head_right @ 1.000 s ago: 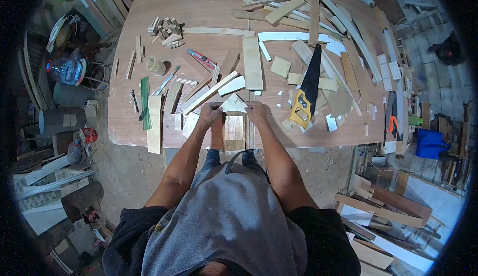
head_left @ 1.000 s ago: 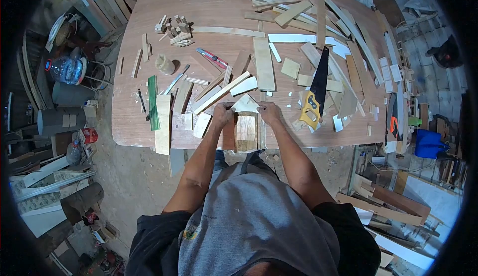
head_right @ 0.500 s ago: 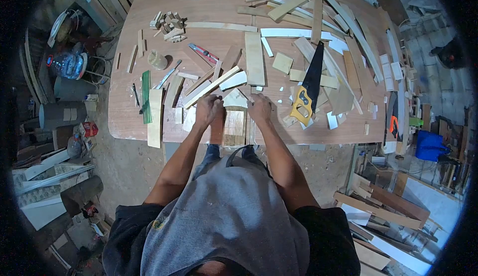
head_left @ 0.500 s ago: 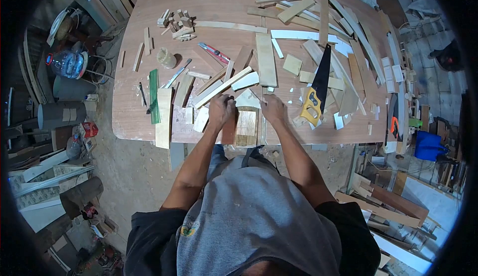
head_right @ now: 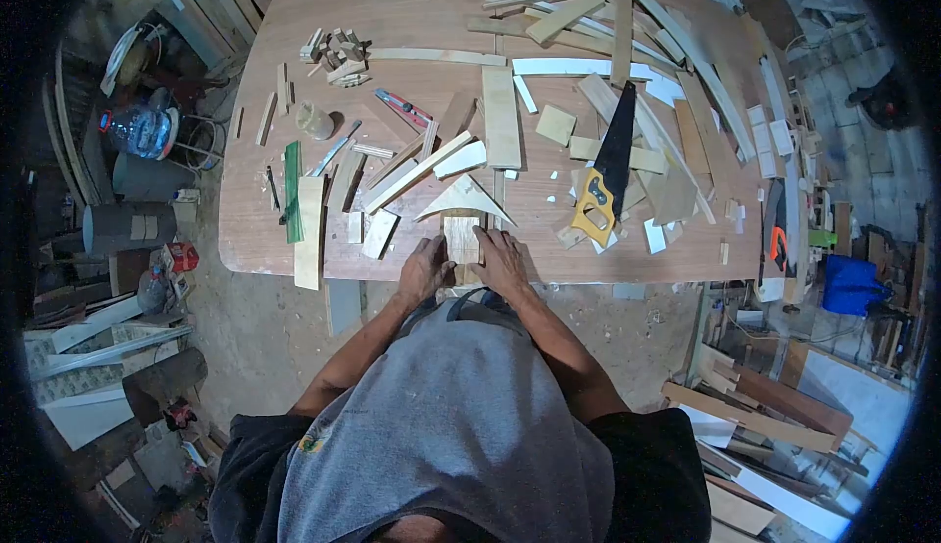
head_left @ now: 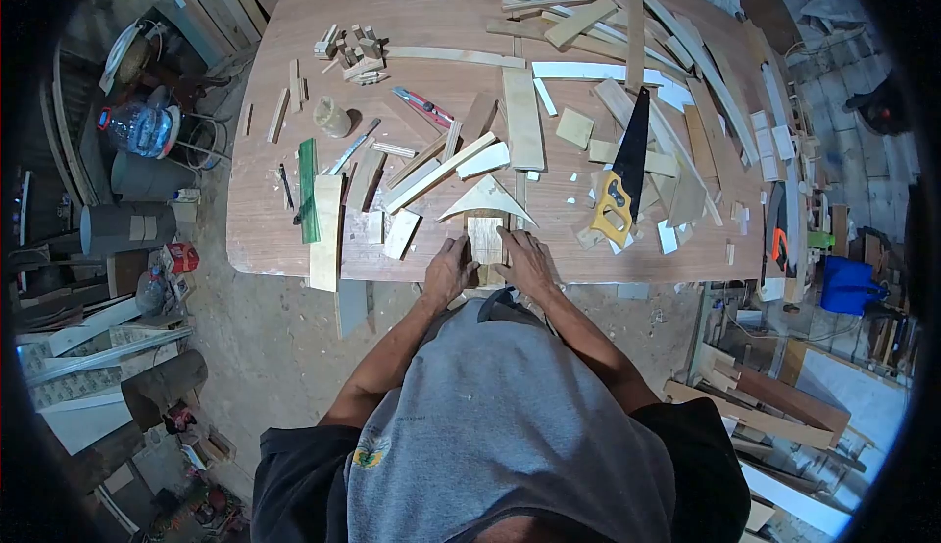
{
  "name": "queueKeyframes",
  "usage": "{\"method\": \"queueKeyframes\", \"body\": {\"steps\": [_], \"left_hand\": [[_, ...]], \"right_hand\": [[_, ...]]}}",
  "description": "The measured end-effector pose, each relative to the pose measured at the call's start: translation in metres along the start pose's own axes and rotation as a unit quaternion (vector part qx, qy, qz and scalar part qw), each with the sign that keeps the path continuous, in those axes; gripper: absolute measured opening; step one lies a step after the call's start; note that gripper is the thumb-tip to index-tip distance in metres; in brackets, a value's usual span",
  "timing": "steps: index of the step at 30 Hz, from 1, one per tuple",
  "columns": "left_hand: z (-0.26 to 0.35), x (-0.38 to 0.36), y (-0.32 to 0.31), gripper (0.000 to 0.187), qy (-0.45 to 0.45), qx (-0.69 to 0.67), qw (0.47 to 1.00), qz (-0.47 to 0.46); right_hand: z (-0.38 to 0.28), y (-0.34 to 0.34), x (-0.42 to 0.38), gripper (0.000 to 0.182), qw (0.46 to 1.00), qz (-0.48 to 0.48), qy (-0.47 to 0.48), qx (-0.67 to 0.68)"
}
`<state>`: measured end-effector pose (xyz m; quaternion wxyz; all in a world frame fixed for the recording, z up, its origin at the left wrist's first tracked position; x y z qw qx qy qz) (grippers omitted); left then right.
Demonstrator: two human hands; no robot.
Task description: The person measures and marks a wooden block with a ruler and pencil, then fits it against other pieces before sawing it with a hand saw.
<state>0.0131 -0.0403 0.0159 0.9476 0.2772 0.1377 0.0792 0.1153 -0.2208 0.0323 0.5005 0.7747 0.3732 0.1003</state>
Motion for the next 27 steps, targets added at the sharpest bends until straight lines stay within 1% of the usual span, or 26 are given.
{"method": "queueKeyframes", "body": {"steps": [3, 5, 6, 7, 8, 10, 11, 13, 14, 15, 16, 18, 19, 20, 21, 22, 23, 24, 26, 27], "left_hand": [[-0.001, -0.001, -0.001, 0.065, -0.009, 0.016, 1.0, 0.006], [-0.006, -0.003, 0.0, 0.065, -0.017, 0.008, 1.0, 0.009], [-0.004, 0.001, -0.006, 0.065, -0.022, 0.001, 1.0, 0.013], [0.01, 0.001, -0.004, 0.065, -0.003, 0.028, 0.999, 0.019], [0.026, -0.002, 0.003, 0.065, 0.017, 0.058, 0.998, 0.028], [0.039, -0.002, 0.0, 0.066, -0.017, 0.109, 0.993, 0.047], [0.044, -0.001, -0.002, 0.063, -0.029, 0.131, 0.99, 0.049], [0.049, 0.004, -0.011, 0.061, -0.051, 0.147, 0.987, 0.046], [0.052, 0.007, -0.017, 0.06, -0.063, 0.165, 0.983, 0.053], [0.051, 0.01, -0.023, 0.057, -0.06, 0.164, 0.983, 0.059], [0.048, 0.013, -0.029, 0.059, -0.059, 0.178, 0.981, 0.057], [0.051, 0.014, -0.038, 0.062, -0.039, 0.204, 0.976, 0.066], [0.056, 0.014, -0.042, 0.062, -0.049, 0.205, 0.975, 0.063], [0.06, 0.012, -0.044, 0.062, -0.034, 0.213, 0.974, 0.069], [0.064, 0.011, -0.046, 0.063, -0.018, 0.22, 0.972, 0.076], [0.067, 0.011, -0.049, 0.063, -0.027, 0.223, 0.972, 0.075], [0.071, 0.01, -0.051, 0.063, -0.017, 0.231, 0.969, 0.081], [0.072, 0.008, -0.053, 0.062, -0.008, 0.24, 0.967, 0.087], [0.064, 0.005, -0.054, 0.063, -0.024, 0.26, 0.96, 0.102], [0.063, 0.005, -0.056, 0.064, -0.031, 0.274, 0.954, 0.12]], "right_hand": [[-0.002, -0.007, 0.0, 0.083, 1.0, -0.007, -0.012, 0.002], [0.008, -0.024, -0.003, 0.082, 0.999, 0.049, 0.001, -0.018], [0.003, -0.012, -0.005, 0.081, 1.0, 0.014, -0.018, -0.017], [-0.002, -0.001, -0.007, 0.08, 0.999, -0.009, -0.034, -0.013], [-0.008, 0.01, -0.011, 0.08, 0.999, 0.01, -0.037, -0.018], [0.001, 0.02, -0.018, 0.071, 0.996, 0.021, -0.04, 0.078], [0.011, 0.025, -0.025, 0.071, 0.995, 0.032, -0.053, 0.075], [0.041, 0.031, -0.042, 0.052, 0.978, 0.175, -0.075, 0.089], [0.061, 0.037, -0.051, 0.052, 0.976, 0.183, -0.084, 0.085], [0.09, 0.044, -0.063, 0.043, 0.95, 0.225, -0.178, 0.122], [0.118, 0.051, -0.075, 0.034, 0.912, 0.265, -0.268, 0.16], [0.179, 0.076, -0.1, 0.027, 0.868, 0.319, -0.361, 0.119], [0.22, 0.073, -0.113, 0.029, 0.862, 0.361, -0.353, 0.051], [0.255, 0.069, -0.123, 0.031, 0.849, 0.4, -0.344, -0.018], [0.273, 0.081, -0.127, 0.031, 0.844, 0.407, -0.348, -0.016], [0.289, 0.092, -0.13, 0.034, 0.835, 0.399, -0.379, -0.009], [0.302, 0.101, -0.132, 0.038, 0.825, 0.391, -0.408, -0.001], [0.312, 0.105, -0.131, 0.038, 0.821, 0.397, -0.412, 0.002], [0.332, 0.109, -0.126, 0.04, 0.837, 0.369, -0.401, -0.054], [0.353, 0.109, -0.125, 0.038, 0.829, 0.388, -0.403, -0.023]]}}
Point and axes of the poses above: each hand's wrist, its own x-axis towards the middle knuckle, its own y-axis out of the back of the hand, z = x × y, the point moved 1 cm from there along x, towards the middle knuckle, and after that the axes turned 5 degrees about -x, right-handed, at the moved point
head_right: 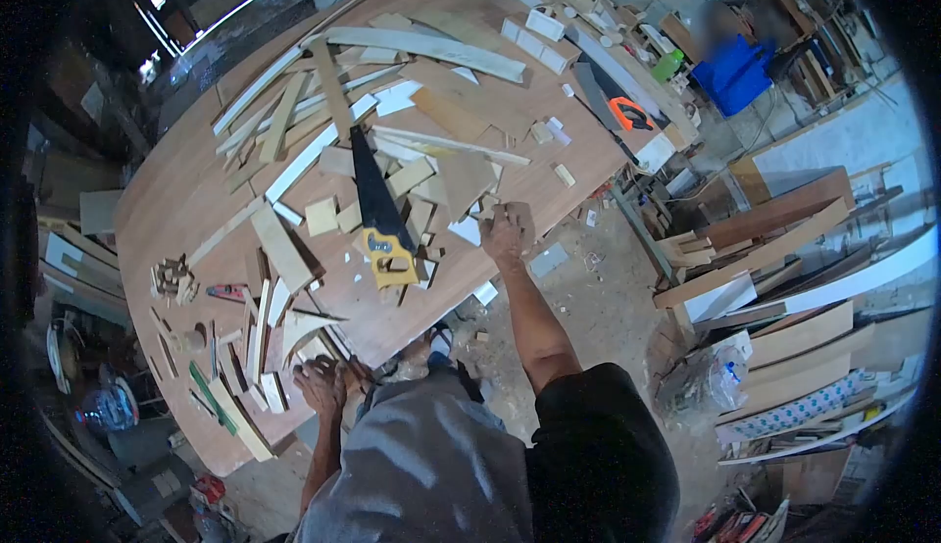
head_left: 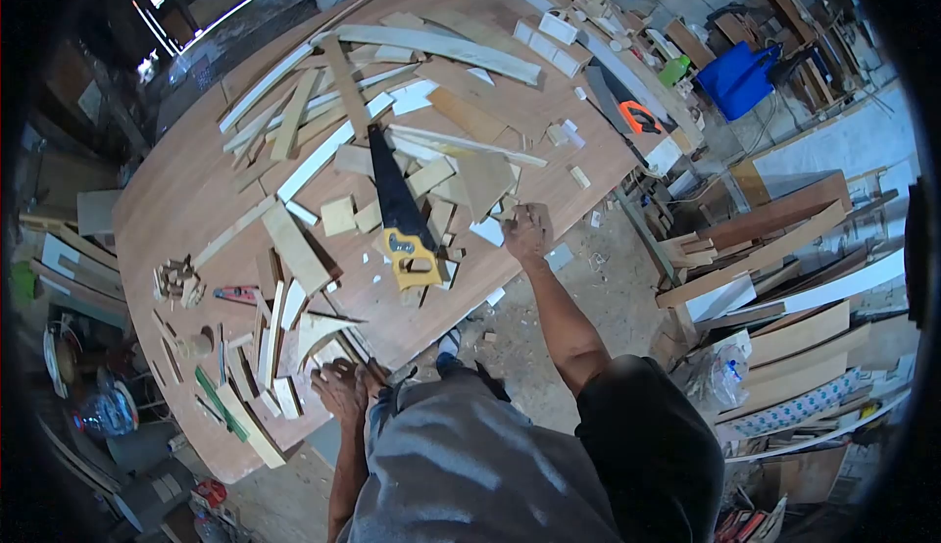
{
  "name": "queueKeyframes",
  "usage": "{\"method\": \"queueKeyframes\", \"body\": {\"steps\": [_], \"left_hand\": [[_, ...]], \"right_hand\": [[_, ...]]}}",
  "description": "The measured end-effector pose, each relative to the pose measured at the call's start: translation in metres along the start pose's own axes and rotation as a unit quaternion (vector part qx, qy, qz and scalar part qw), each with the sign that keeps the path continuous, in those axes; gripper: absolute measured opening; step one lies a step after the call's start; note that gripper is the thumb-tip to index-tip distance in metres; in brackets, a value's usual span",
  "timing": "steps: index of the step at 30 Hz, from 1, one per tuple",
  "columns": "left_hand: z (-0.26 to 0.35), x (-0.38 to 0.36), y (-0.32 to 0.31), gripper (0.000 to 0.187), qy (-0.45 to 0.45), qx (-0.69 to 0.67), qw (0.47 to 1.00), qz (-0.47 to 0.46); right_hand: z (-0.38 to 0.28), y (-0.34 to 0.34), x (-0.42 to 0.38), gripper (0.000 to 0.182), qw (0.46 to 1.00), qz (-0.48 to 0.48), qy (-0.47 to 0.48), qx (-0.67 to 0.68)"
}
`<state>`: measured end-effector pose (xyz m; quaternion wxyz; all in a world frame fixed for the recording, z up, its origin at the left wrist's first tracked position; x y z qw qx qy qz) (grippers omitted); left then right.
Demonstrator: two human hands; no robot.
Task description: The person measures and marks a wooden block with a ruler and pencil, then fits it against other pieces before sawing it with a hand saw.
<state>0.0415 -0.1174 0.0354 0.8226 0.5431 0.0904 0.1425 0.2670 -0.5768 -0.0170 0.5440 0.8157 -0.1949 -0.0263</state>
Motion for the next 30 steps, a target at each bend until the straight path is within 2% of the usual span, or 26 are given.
{"method": "queueKeyframes", "body": {"steps": [1, 3, 5, 7, 9, 13, 15, 18, 22, 23, 24, 25, 26, 27, 28, 29, 30], "left_hand": [[0.005, -0.001, 0.006, 0.064, -0.005, 0.004, 1.0, 0.003], [0.011, -0.004, 0.02, 0.063, 0.054, -0.014, 0.998, -0.028], [0.0, -0.012, 0.021, 0.061, 0.05, 0.032, 0.998, -0.011], [-0.008, -0.022, 0.022, 0.059, 0.052, 0.08, 0.995, 0.007], [-0.01, -0.029, 0.028, 0.055, 0.062, 0.056, 0.996, 0.014], [-0.005, -0.037, 0.029, 0.051, 0.084, 0.076, 0.993, -0.025], [0.002, -0.035, 0.029, 0.047, 0.043, 0.082, 0.995, -0.035], [0.016, -0.025, 0.03, 0.045, 0.058, 0.066, 0.995, -0.048], [0.026, -0.011, 0.034, 0.045, 0.056, 0.064, 0.995, -0.051], [0.028, -0.01, 0.037, 0.045, 0.042, 0.05, 0.997, -0.046], [0.029, -0.009, 0.039, 0.044, 0.028, 0.034, 0.998, -0.04], [0.025, -0.007, 0.036, 0.044, 0.029, 0.031, 0.998, -0.041], [0.019, -0.006, 0.031, 0.043, 0.035, 0.011, 0.999, -0.031], [0.014, -0.009, 0.029, 0.043, 0.042, -0.009, 0.999, -0.021], [0.013, -0.01, 0.03, 0.043, 0.047, -0.009, 0.999, -0.024], [0.019, -0.004, 0.03, 0.042, 0.044, -0.068, 0.996, -0.035], [0.024, 0.003, 0.031, 0.042, 0.041, -0.125, 0.99, -0.045]], "right_hand": [[0.011, -0.004, 0.015, 0.038, 1.0, 0.003, -0.003, 0.005], [0.038, -0.012, 0.051, 0.038, 0.996, 0.073, -0.044, -0.023], [0.122, -0.071, 0.104, 0.045, 0.991, 0.118, -0.028, 0.061], [0.101, -0.029, 0.147, 0.045, 0.988, 0.108, -0.061, -0.092], [0.132, -0.048, 0.201, 0.049, 0.979, 0.057, -0.052, -0.189], [0.121, -0.022, 0.233, 0.051, 0.976, -0.018, -0.007, -0.216], [0.122, -0.025, 0.232, 0.044, 0.988, 0.058, -0.06, -0.133], [0.121, -0.022, 0.234, 0.051, 0.983, 0.083, -0.051, -0.154], [0.129, -0.014, 0.249, 0.049, 0.983, 0.022, -0.017, -0.179], [0.135, -0.015, 0.248, 0.044, 0.992, -0.017, -0.083, 0.096], [0.138, -0.015, 0.246, 0.04, 0.919, -0.052, -0.142, 0.363], [0.126, -0.001, 0.237, 0.04, 0.921, -0.051, -0.141, 0.36], [0.1, 0.022, 0.215, 0.038, 0.806, -0.085, -0.173, 0.56], [0.072, 0.041, 0.191, 0.036, 0.645, -0.116, -0.198, 0.729], [0.056, 0.048, 0.167, 0.039, 0.588, -0.146, -0.149, 0.781], [0.041, 0.054, 0.143, 0.042, 0.525, -0.174, -0.101, 0.827], [0.021, 0.062, 0.119, 0.042, 0.526, -0.176, -0.105, 0.826]]}}
Point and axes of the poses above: each hand's wrist, its own x-axis towards the middle knuckle, its own y-axis out of the back of the hand, z = x × y, the point moved 1 cm from there along x, towards the middle knuckle, and after that the axes turned 5 degrees about -x, right-handed, at the moved point
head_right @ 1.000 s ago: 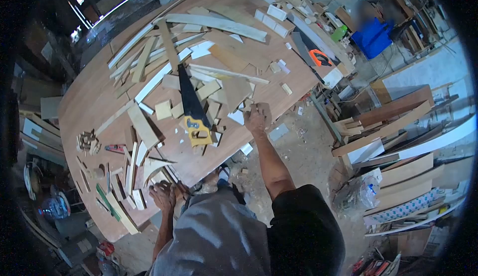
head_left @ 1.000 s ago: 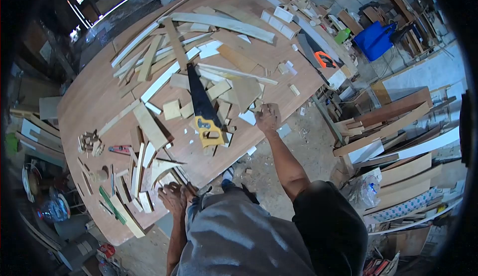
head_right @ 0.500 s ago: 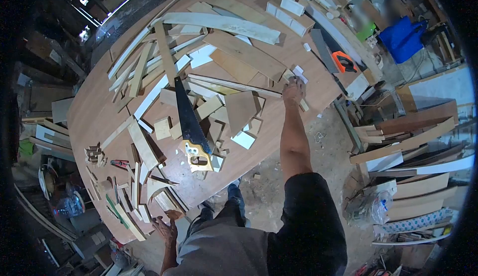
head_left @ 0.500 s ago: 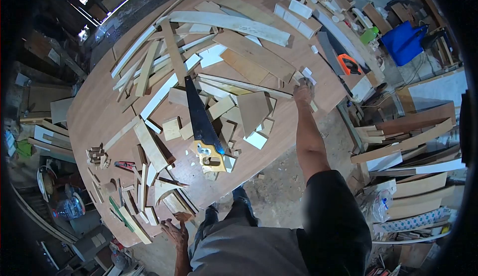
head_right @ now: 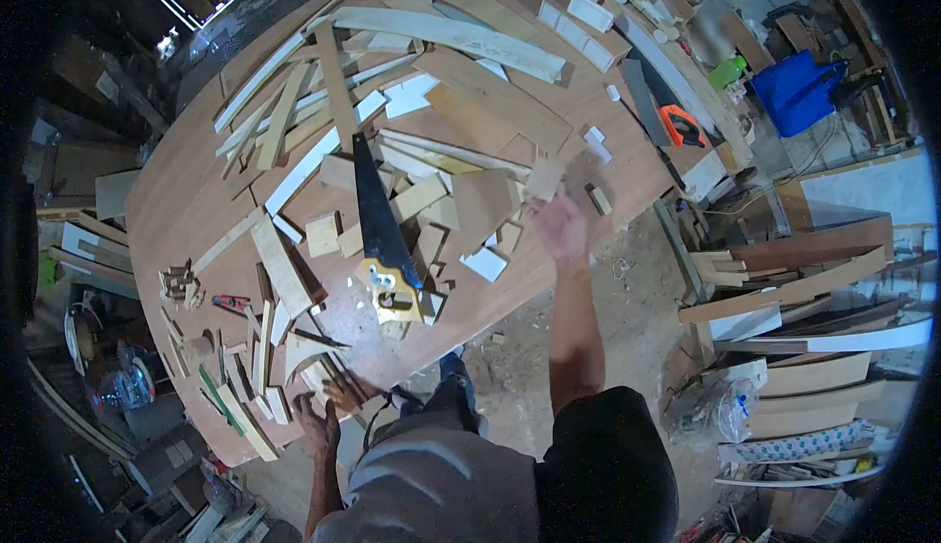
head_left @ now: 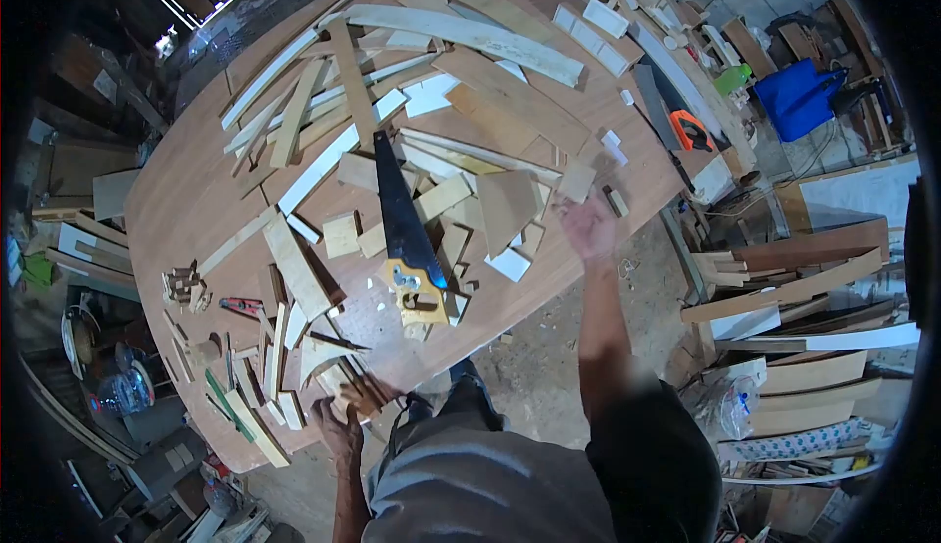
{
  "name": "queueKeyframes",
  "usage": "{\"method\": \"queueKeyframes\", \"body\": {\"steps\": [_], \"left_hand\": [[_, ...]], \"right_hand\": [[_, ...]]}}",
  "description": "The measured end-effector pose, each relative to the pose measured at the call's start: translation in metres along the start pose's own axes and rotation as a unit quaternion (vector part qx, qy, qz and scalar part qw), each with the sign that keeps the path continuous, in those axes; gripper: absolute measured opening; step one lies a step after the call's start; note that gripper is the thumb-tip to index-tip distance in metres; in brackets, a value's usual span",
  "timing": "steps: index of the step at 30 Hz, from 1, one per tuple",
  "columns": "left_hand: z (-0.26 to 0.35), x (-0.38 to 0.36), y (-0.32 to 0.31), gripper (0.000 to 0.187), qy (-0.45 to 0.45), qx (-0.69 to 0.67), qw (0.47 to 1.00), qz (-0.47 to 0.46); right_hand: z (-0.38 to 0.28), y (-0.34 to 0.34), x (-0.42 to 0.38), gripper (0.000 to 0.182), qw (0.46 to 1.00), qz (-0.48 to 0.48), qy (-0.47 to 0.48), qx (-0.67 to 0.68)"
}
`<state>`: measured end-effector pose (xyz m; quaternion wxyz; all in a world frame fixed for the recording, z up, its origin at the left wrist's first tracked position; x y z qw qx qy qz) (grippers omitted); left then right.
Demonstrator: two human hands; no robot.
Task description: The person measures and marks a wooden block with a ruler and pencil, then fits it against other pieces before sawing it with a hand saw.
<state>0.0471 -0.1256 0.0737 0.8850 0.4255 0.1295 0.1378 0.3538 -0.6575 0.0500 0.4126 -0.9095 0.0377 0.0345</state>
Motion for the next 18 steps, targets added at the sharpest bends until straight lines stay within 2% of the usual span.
{"method": "queueKeyframes", "body": {"steps": [2, 4, 5, 6, 7, 8, 9, 11, 13, 14, 15, 17, 18], "left_hand": [[0.023, 0.011, 0.001, 0.035, 0.029, -0.056, 0.998, -0.028], [0.05, 0.023, 0.004, 0.032, 0.043, -0.11, 0.992, -0.048], [0.063, 0.03, 0.006, 0.029, -0.037, -0.122, 0.991, -0.037], [0.067, 0.035, 0.007, 0.026, -0.076, -0.131, 0.987, -0.049], [0.091, 0.039, 0.015, 0.026, -0.039, -0.179, 0.98, -0.083], [0.109, 0.041, 0.022, 0.028, -0.067, -0.169, 0.98, -0.084], [0.126, 0.043, 0.031, 0.029, -0.132, -0.193, 0.969, -0.078], [0.155, 0.042, 0.053, 0.041, -0.213, -0.251, 0.941, -0.078], [0.173, 0.038, 0.076, 0.067, -0.253, -0.288, 0.921, -0.069], [0.173, 0.038, 0.087, 0.072, -0.303, -0.284, 0.908, -0.052], [0.169, 0.039, 0.099, 0.072, -0.301, -0.284, 0.909, -0.046], [0.157, 0.036, 0.12, 0.074, -0.375, -0.227, 0.897, -0.063], [0.147, 0.032, 0.128, 0.074, -0.357, -0.244, 0.899, -0.066]], "right_hand": [[0.022, -0.05, -0.034, 0.045, 0.993, -0.053, -0.052, 0.091], [0.042, -0.096, -0.062, 0.045, 0.99, -0.066, -0.073, 0.102], [0.053, -0.114, -0.075, 0.046, 0.987, -0.078, -0.09, 0.112], [0.064, -0.127, -0.089, 0.051, 0.982, -0.094, -0.105, 0.128], [0.073, -0.147, -0.104, 0.051, 0.98, -0.097, -0.111, 0.13], [0.078, -0.173, -0.119, 0.053, 0.977, -0.121, -0.12, 0.131], [0.084, -0.196, -0.135, 0.056, 0.972, -0.145, -0.129, 0.133], [0.102, -0.226, -0.167, 0.057, 0.97, -0.158, -0.156, 0.099], [0.123, -0.25, -0.196, 0.058, 0.958, -0.223, -0.174, 0.042], [0.13, -0.262, -0.209, 0.055, 0.949, -0.23, -0.211, 0.046], [0.141, -0.273, -0.222, 0.055, 0.947, -0.236, -0.214, 0.045], [0.165, -0.292, -0.246, 0.05, 0.962, -0.157, -0.225, 0.011], [0.175, -0.299, -0.252, 0.047, 0.963, -0.159, -0.217, 0.015]]}}
Point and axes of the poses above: each hand's wrist, its own x-axis towards the middle knuckle, its own y-axis out of the back of the hand, z = x × y, the point moved 1 cm from there along x, towards the middle knuckle, and after that the axes turned 5 degrees about -x, right-handed, at the moved point
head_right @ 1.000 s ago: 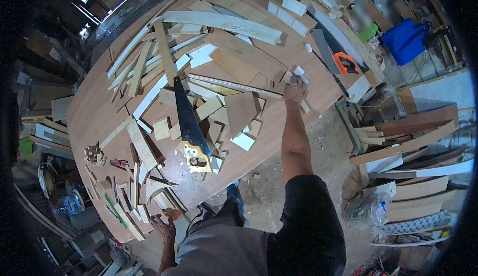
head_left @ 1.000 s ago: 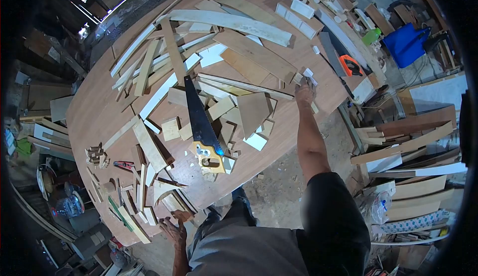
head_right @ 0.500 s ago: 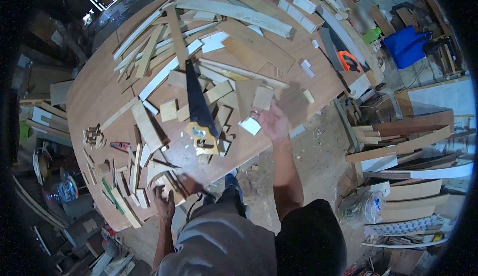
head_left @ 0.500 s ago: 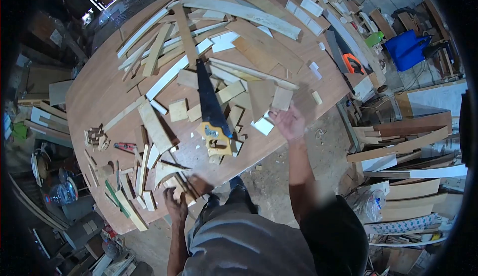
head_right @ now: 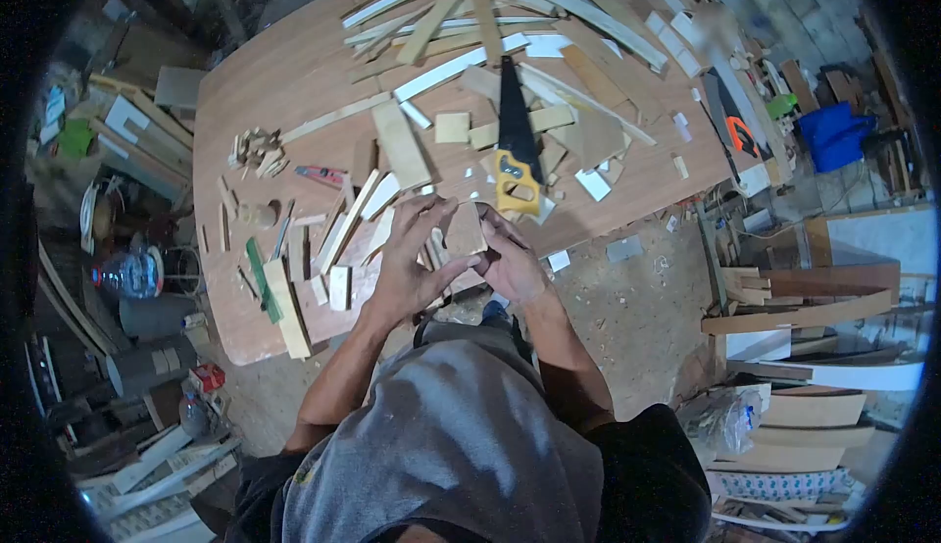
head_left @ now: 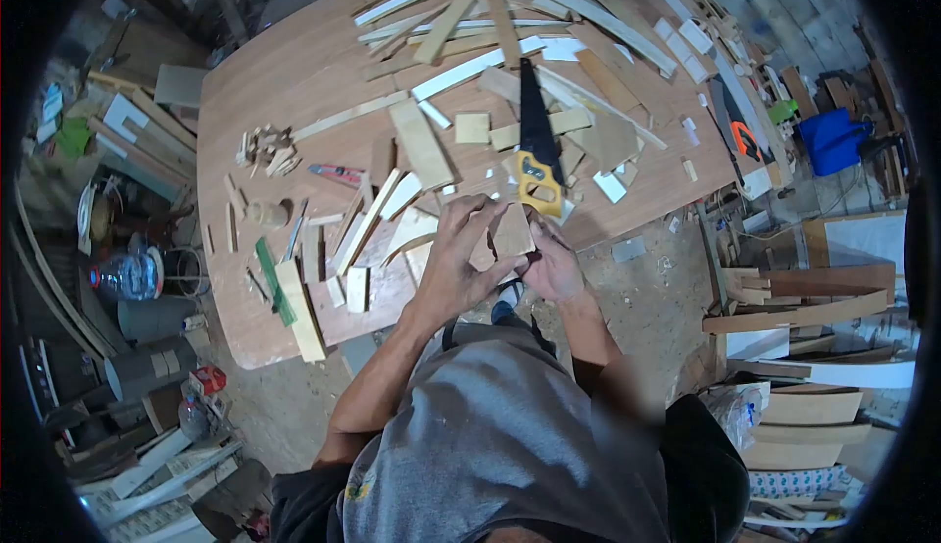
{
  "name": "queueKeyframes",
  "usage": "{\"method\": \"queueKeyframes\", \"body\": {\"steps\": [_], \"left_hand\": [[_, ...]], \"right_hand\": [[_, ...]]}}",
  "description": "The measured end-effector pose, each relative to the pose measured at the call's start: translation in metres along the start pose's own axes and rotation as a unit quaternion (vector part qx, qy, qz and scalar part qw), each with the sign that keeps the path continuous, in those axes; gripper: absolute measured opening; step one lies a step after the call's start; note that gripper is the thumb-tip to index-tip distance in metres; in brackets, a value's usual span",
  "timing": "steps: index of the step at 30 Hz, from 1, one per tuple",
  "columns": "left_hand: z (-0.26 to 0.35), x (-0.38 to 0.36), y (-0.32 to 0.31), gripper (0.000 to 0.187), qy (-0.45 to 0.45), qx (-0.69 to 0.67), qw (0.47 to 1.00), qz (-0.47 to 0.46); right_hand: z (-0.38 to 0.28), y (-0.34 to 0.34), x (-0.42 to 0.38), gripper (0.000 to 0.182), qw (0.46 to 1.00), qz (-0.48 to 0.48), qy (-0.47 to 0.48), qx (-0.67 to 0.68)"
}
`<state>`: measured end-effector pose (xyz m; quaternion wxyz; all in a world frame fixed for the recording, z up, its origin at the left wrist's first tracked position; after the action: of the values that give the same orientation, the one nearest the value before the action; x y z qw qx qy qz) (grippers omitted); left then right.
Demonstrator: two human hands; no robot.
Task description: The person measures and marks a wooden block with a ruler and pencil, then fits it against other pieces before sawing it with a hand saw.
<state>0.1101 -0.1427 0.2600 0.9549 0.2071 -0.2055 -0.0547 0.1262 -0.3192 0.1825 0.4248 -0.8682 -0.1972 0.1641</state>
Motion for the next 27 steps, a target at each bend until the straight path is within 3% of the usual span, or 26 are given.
{"method": "queueKeyframes", "body": {"steps": [1, 4, 5, 7, 8, 9, 11, 12, 14, 15, 17, 18, 20, 21, 23, 24, 27], "left_hand": [[-0.002, -0.012, 0.011, 0.074, 0.004, 0.001, 1.0, 0.009], [-0.03, -0.055, 0.033, 0.069, 0.053, 0.034, 0.998, 0.012], [-0.041, -0.073, 0.037, 0.069, 0.065, 0.036, 0.997, 0.022], [-0.061, -0.109, 0.044, 0.066, 0.085, 0.064, 0.994, 0.017], [-0.076, -0.129, 0.044, 0.066, 0.114, 0.055, 0.992, 0.032], [-0.1, -0.152, 0.042, 0.066, 0.111, 0.057, 0.992, 0.035], [-0.149, -0.199, 0.037, 0.066, 0.24, 0.055, 0.967, 0.06], [-0.159, -0.213, 0.037, 0.066, 0.279, 0.041, 0.957, 0.07], [-0.169, -0.226, 0.042, 0.064, 0.286, 0.051, 0.954, 0.075], [-0.172, -0.226, 0.045, 0.064, 0.274, 0.066, 0.956, 0.079], [-0.178, -0.224, 0.046, 0.065, 0.273, 0.054, 0.956, 0.086], [-0.179, -0.221, 0.046, 0.066, 0.272, 0.042, 0.957, 0.088], [-0.18, -0.214, 0.047, 0.067, 0.282, 0.036, 0.954, 0.096], [-0.182, -0.211, 0.048, 0.068, 0.288, 0.029, 0.952, 0.096], [-0.184, -0.21, 0.046, 0.071, 0.264, 0.054, 0.958, 0.101], [-0.182, -0.208, 0.045, 0.073, 0.256, 0.075, 0.958, 0.109], [-0.182, -0.2, 0.041, 0.077, 0.277, 0.068, 0.951, 0.123]], "right_hand": [[0.01, -0.008, -0.003, 0.047, 1.0, -0.005, -0.008, -0.004], [0.036, -0.029, -0.009, 0.048, 0.951, 0.014, -0.084, -0.297], [0.052, -0.035, -0.011, 0.048, 0.95, 0.006, -0.097, -0.298], [0.09, -0.035, -0.013, 0.046, 0.882, -0.007, -0.037, -0.47], [0.108, -0.017, -0.013, 0.049, 0.846, -0.006, -0.062, -0.53], [0.126, -0.008, -0.009, 0.049, 0.845, -0.009, -0.06, -0.531], [0.152, 0.013, -0.007, 0.053, 0.694, 0.054, -0.122, -0.707], [0.164, 0.025, -0.006, 0.053, 0.692, 0.053, -0.129, -0.709], [0.179, 0.037, 0.008, 0.058, 0.573, 0.042, -0.076, -0.815], [0.18, 0.033, 0.016, 0.058, 0.571, 0.037, -0.075, -0.817], [0.182, 0.021, 0.032, 0.059, 0.477, 0.005, 0.025, -0.879], [0.182, 0.013, 0.041, 0.059, 0.475, -0.004, 0.027, -0.879], [0.183, -0.005, 0.056, 0.073, 0.414, -0.01, -0.062, -0.908], [0.189, -0.007, 0.063, 0.073, 0.413, -0.019, -0.06, -0.909], [0.202, -0.004, 0.07, 0.088, 0.426, 0.061, -0.086, -0.898], [0.206, -0.011, 0.071, 0.093, 0.417, 0.068, -0.055, -0.905], [0.194, -0.024, 0.066, 0.087, 0.453, 0.062, -0.141, -0.878]]}}
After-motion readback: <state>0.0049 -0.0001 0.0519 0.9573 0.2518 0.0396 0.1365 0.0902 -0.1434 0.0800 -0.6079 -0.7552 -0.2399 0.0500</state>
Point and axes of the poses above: each hand's wrist, its own x-axis towards the middle knuckle, its own y-axis out of the back of the hand, z = x × y, the point moved 1 cm from there along x, towards the middle knuckle, and after that the axes turned 5 degrees about -x, right-handed, at the moved point
